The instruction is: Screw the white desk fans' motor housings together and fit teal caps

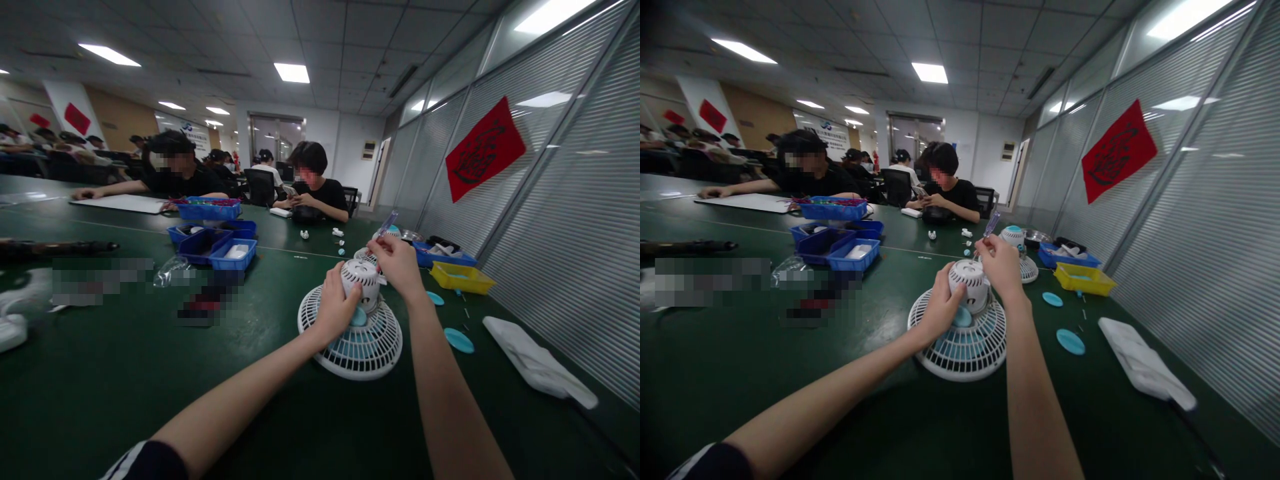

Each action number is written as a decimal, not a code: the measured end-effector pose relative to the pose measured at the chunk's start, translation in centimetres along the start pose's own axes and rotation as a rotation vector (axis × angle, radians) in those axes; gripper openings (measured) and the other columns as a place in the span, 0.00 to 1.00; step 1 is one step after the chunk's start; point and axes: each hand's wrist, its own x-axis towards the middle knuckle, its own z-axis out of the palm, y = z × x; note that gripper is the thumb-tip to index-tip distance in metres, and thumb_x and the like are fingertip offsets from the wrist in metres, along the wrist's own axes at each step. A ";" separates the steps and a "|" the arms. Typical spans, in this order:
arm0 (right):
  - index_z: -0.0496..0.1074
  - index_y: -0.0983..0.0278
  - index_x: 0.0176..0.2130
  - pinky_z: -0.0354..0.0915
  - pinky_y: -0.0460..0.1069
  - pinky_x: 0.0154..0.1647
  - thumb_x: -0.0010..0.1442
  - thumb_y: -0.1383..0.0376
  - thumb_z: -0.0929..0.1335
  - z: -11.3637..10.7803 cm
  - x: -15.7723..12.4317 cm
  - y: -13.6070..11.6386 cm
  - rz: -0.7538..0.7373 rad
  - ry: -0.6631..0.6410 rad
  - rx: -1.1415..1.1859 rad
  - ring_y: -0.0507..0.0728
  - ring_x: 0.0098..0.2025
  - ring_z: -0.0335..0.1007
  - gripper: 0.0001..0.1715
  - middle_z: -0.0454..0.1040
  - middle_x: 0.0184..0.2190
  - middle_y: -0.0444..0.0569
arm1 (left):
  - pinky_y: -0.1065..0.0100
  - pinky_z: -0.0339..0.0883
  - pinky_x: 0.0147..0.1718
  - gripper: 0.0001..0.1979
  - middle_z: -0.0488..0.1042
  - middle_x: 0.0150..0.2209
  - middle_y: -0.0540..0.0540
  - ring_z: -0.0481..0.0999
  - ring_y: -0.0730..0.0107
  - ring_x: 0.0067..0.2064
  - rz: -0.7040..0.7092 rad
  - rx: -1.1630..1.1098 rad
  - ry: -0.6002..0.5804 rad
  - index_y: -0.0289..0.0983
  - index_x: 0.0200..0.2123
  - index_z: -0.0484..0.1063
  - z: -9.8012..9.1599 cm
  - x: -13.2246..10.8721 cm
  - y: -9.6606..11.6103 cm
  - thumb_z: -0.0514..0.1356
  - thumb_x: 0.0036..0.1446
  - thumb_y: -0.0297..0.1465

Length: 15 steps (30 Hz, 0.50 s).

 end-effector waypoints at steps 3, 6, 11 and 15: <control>0.69 0.63 0.27 0.62 0.48 0.27 0.54 0.61 0.63 0.0 -0.1 -0.1 -0.012 0.000 0.001 0.55 0.25 0.68 0.10 0.75 0.26 0.49 | 0.59 0.50 0.57 0.26 0.59 0.53 0.38 0.58 0.60 0.57 0.003 -0.008 0.001 0.32 0.56 0.53 0.0 0.0 -0.1 0.49 0.57 0.38; 0.70 0.64 0.28 0.62 0.48 0.27 0.55 0.61 0.63 -0.1 -0.1 -0.3 -0.021 -0.007 0.015 0.55 0.25 0.69 0.10 0.75 0.27 0.49 | 0.59 0.50 0.57 0.26 0.60 0.53 0.37 0.58 0.60 0.57 0.009 -0.009 0.003 0.31 0.56 0.53 0.0 0.1 -0.3 0.49 0.57 0.38; 0.69 0.64 0.28 0.61 0.47 0.26 0.55 0.59 0.63 0.0 -0.2 -0.4 -0.009 -0.014 0.015 0.54 0.25 0.69 0.13 0.75 0.26 0.49 | 0.59 0.50 0.57 0.26 0.60 0.53 0.36 0.58 0.60 0.57 0.014 -0.004 -0.001 0.30 0.56 0.53 0.1 0.1 -0.3 0.49 0.57 0.37; 0.67 0.63 0.26 0.60 0.47 0.24 0.54 0.53 0.63 0.2 -0.3 -0.6 0.001 0.012 0.052 0.55 0.24 0.69 0.17 0.74 0.24 0.49 | 0.59 0.50 0.57 0.25 0.60 0.53 0.37 0.58 0.60 0.57 0.022 -0.010 0.001 0.31 0.56 0.54 0.1 0.2 -0.3 0.49 0.57 0.37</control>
